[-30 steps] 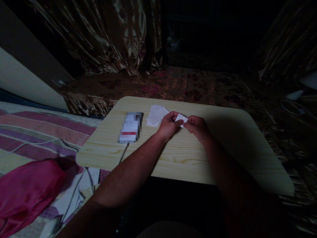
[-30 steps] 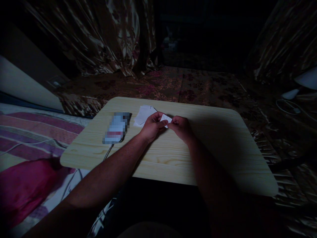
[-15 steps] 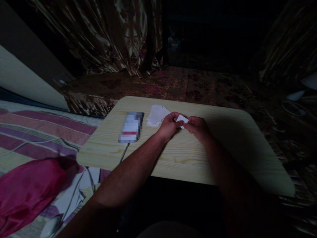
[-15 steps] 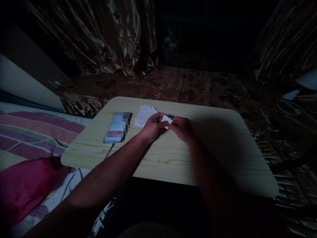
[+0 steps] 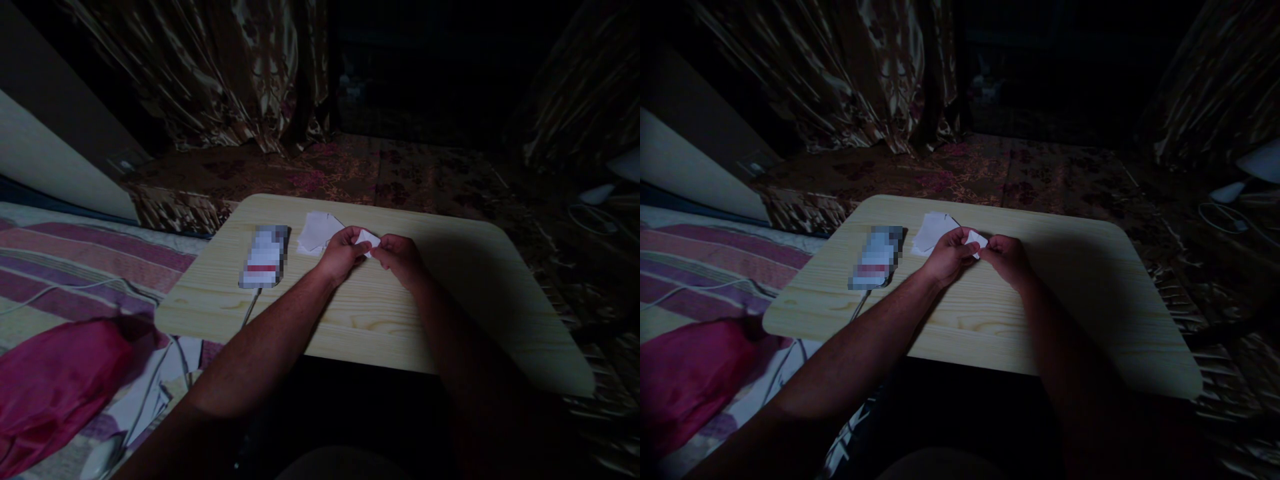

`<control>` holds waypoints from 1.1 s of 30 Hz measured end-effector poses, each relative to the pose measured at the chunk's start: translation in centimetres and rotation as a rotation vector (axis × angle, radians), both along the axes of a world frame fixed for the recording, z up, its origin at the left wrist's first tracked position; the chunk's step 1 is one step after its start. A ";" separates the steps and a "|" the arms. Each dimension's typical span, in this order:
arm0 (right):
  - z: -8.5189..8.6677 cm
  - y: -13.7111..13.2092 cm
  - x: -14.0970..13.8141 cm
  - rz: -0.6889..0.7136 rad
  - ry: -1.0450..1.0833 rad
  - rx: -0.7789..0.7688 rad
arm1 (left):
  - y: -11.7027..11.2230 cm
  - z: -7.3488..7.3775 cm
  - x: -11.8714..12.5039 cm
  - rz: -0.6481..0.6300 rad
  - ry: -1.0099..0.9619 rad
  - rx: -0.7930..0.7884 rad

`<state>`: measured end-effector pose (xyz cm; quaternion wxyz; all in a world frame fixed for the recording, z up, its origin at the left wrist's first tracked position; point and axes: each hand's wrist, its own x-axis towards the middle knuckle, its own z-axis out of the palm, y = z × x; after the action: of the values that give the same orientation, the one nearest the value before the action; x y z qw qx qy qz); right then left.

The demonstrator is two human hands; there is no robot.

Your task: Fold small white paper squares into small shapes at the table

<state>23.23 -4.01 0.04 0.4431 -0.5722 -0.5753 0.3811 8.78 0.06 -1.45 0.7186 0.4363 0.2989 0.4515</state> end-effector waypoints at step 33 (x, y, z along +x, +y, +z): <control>-0.1 0.3 0.2 -0.057 0.103 -0.003 | 0.8 -0.8 0.0 0.150 0.061 0.042</control>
<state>23.47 -3.72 -0.05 0.4819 -0.5686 -0.5349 0.3979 8.77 0.83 -2.25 0.6639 0.4413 0.3427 0.4970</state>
